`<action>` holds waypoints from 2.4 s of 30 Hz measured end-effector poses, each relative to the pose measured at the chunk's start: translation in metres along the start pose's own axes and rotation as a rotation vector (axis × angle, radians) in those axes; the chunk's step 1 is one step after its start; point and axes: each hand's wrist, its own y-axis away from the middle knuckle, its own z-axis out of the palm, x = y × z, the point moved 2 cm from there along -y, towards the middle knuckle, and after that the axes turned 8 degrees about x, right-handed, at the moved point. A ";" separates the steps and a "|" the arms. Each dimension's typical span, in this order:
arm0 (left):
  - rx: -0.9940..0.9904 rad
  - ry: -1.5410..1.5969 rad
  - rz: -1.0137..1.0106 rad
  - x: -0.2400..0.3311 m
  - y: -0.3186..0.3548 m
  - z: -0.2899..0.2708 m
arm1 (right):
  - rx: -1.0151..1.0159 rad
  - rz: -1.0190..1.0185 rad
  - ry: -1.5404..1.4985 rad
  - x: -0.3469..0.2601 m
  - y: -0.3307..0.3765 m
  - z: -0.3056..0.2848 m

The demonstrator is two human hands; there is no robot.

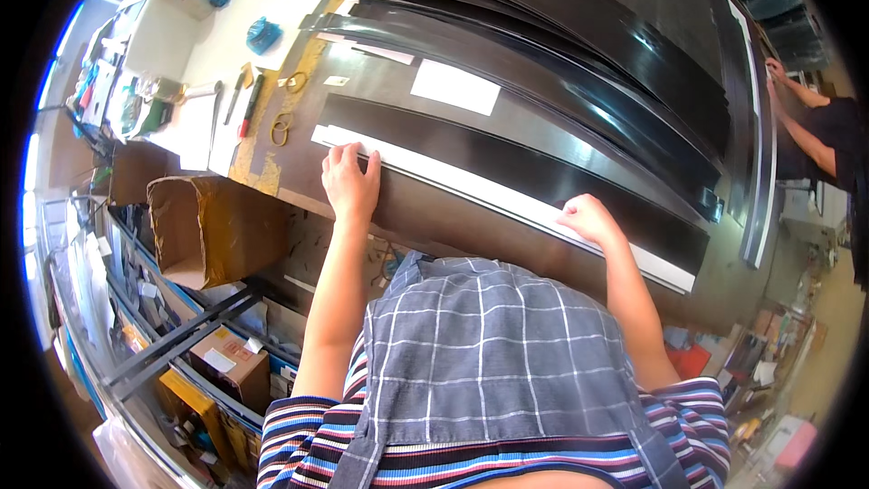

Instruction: The person places white plastic strips along the edges of a large dark panel on a workbench. They repeatedly pick up strips, align them, and press them into place while two coworkers work on the same panel from the opposite side.

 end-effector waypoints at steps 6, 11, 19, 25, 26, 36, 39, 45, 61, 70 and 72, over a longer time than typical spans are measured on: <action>0.006 -0.044 -0.006 0.022 0.006 0.005 | 0.044 0.033 0.060 0.001 0.005 -0.013; -0.009 -0.062 0.001 0.020 0.005 0.008 | 0.042 0.038 0.077 -0.001 0.003 -0.011; 0.007 -0.068 0.024 0.020 0.007 0.008 | 0.069 0.049 0.089 -0.008 0.007 -0.014; 0.034 -0.099 0.016 0.022 0.011 0.016 | 0.101 0.046 0.090 -0.003 0.006 -0.010; 0.055 -0.128 0.073 0.026 0.014 0.018 | 0.113 0.040 0.091 -0.001 0.006 -0.009; -0.414 0.262 0.562 0.206 0.112 0.064 | 0.209 0.030 0.027 -0.002 0.011 -0.005; -0.462 0.185 0.484 0.213 0.111 0.068 | 0.008 0.030 -0.128 0.026 0.022 -0.020; -0.432 0.077 0.432 0.222 0.111 0.069 | -0.142 -0.037 0.030 0.233 0.078 -0.082; -0.332 -0.039 0.357 0.277 0.168 0.086 | 0.078 0.204 -0.105 0.361 0.143 -0.124; -0.658 0.200 0.592 0.420 0.261 0.100 | 0.097 0.250 -0.100 0.352 0.157 -0.130; -0.599 0.157 0.601 0.428 0.268 0.099 | 0.114 0.221 -0.078 0.356 0.156 -0.127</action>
